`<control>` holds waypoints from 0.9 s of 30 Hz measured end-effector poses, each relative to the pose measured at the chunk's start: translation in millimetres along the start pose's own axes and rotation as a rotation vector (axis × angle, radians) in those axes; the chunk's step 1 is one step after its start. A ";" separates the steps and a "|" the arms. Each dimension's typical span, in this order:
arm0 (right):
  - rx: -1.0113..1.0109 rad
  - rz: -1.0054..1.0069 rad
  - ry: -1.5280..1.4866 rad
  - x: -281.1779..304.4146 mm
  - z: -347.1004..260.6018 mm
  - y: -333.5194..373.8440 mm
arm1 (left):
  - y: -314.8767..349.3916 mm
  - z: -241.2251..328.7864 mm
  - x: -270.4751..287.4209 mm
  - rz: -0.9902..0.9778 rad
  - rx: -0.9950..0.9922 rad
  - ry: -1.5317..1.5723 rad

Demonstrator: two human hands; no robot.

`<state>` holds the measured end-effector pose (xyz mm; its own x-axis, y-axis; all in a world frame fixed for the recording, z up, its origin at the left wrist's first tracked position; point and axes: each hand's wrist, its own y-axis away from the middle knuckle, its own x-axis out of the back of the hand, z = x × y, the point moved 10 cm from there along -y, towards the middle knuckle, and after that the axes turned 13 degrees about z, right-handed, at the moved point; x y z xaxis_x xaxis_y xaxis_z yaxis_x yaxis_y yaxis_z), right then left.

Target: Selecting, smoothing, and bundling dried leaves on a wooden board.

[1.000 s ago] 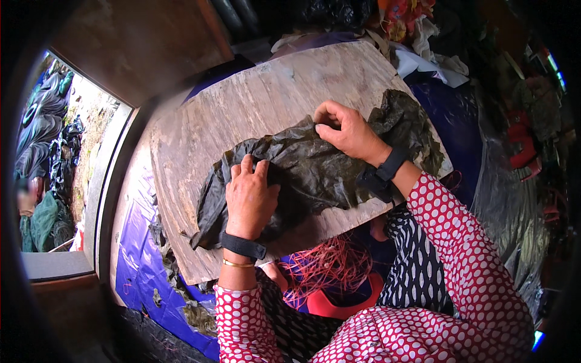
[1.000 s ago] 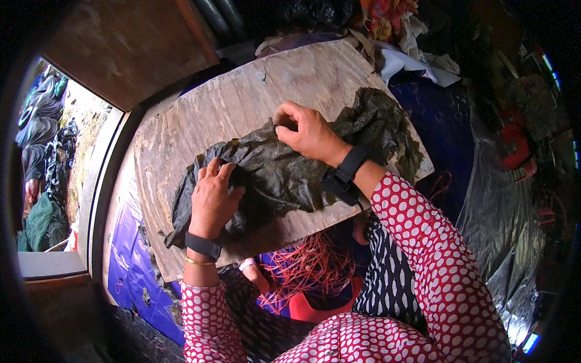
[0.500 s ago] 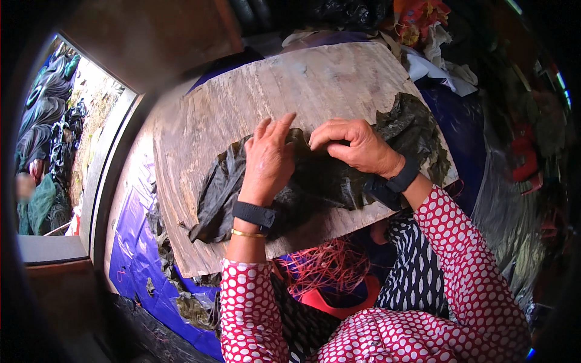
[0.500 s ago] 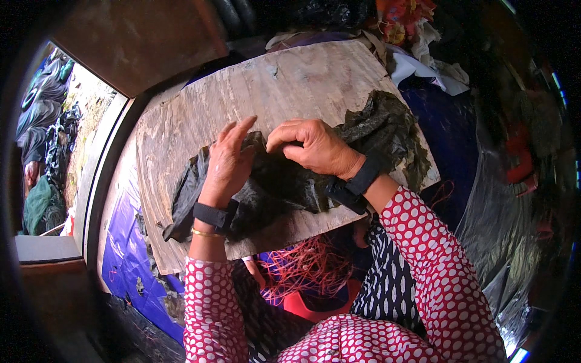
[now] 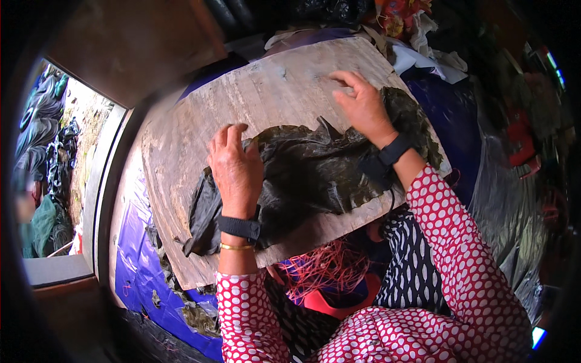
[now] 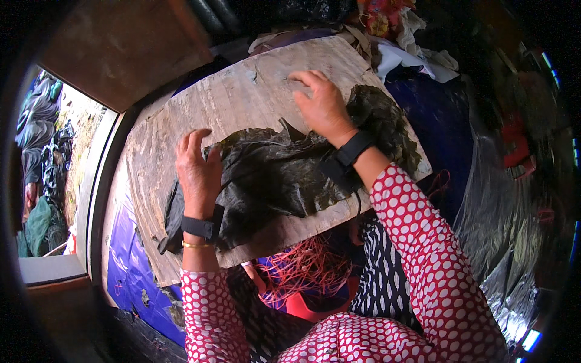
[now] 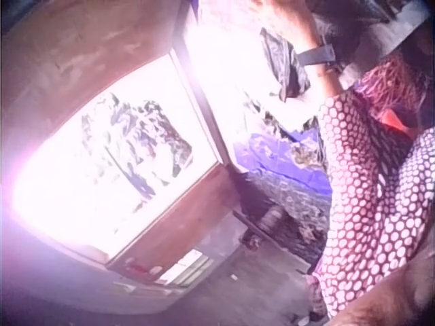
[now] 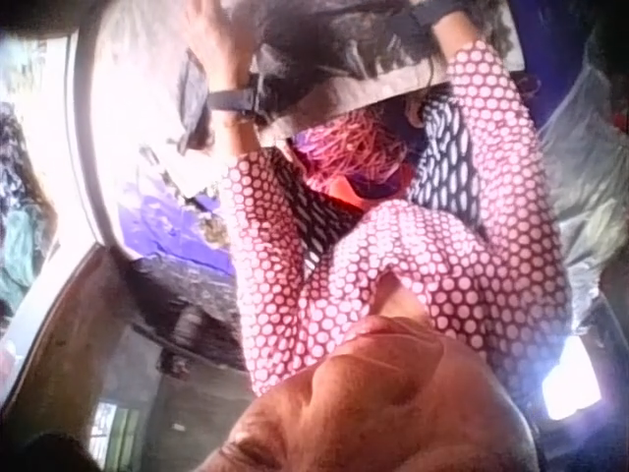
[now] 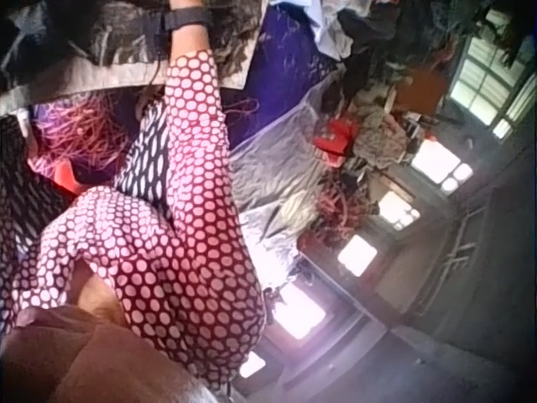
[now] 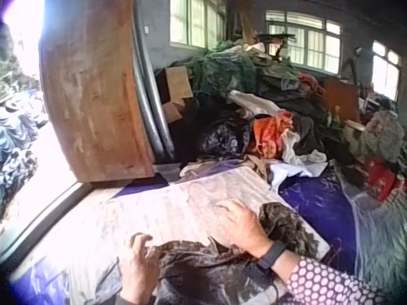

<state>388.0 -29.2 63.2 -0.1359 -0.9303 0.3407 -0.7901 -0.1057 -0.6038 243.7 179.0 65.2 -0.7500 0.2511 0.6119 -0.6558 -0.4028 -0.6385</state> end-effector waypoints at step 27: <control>-0.393 -0.303 0.838 141.2 154.9 4.6 | 49.0 -91.1 47.1 -0.234 0.107 -0.277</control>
<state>457.7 -215.5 -3.1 -0.1555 -0.3151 0.9362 -0.9841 -0.0332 -0.1747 168.4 251.2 20.2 -0.5199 0.1056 0.8477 -0.7829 -0.4559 -0.4233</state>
